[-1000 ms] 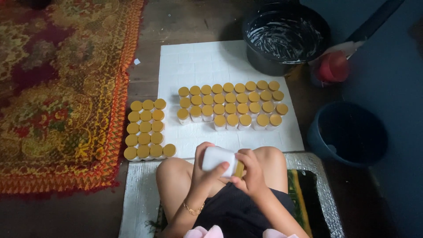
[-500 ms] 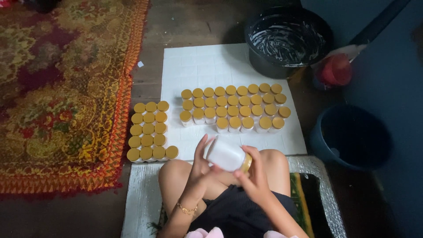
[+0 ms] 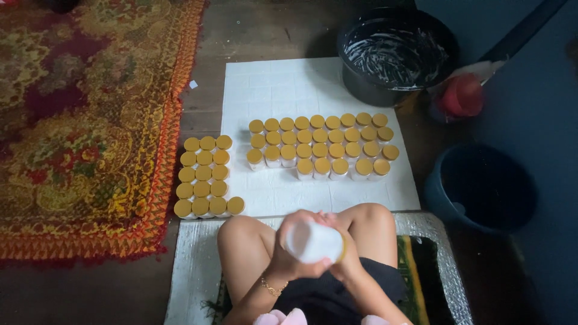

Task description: Tightening the lids on small cosmetic jars and organizing them in a grid on the floor.

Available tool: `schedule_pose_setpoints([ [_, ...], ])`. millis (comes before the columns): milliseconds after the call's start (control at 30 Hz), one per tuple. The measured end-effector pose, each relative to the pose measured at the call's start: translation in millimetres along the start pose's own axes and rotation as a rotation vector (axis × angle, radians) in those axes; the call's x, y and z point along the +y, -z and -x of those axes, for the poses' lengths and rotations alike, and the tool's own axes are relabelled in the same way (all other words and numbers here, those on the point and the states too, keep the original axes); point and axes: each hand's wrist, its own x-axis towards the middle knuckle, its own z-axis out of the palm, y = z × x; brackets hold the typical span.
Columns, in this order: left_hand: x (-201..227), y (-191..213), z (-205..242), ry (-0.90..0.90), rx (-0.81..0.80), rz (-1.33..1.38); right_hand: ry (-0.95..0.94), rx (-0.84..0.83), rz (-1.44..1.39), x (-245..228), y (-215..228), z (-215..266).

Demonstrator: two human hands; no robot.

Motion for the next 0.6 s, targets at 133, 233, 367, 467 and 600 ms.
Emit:
schedule_pose_setpoints([
  [133, -7.0, -6.5, -5.2, -0.174, -0.027, -0.061, 0.12, -0.161, 0.041, -8.5, -2.6, 1.5],
  [233, -22.5, 0.5, -4.7, 0.012, 0.048, 0.063, 0.305, -0.412, 0.108, -22.6, 2.2, 7.1],
  [367, -50.7, 7.5, 2.6, 0.445, 0.133, 0.579, 0.771, -0.295, 0.81, -55.5, -6.6, 29.2],
  [467, -58.3, 7.0, 9.2, 0.633, 0.248, 0.906, 1.147, -0.277, 1.307, -58.1, -2.6, 24.6],
  [600, -34.5, -6.8, -2.3, 0.731, 0.471, 0.712, 1.115, -0.211, 1.407, -38.2, 24.1, 0.1],
])
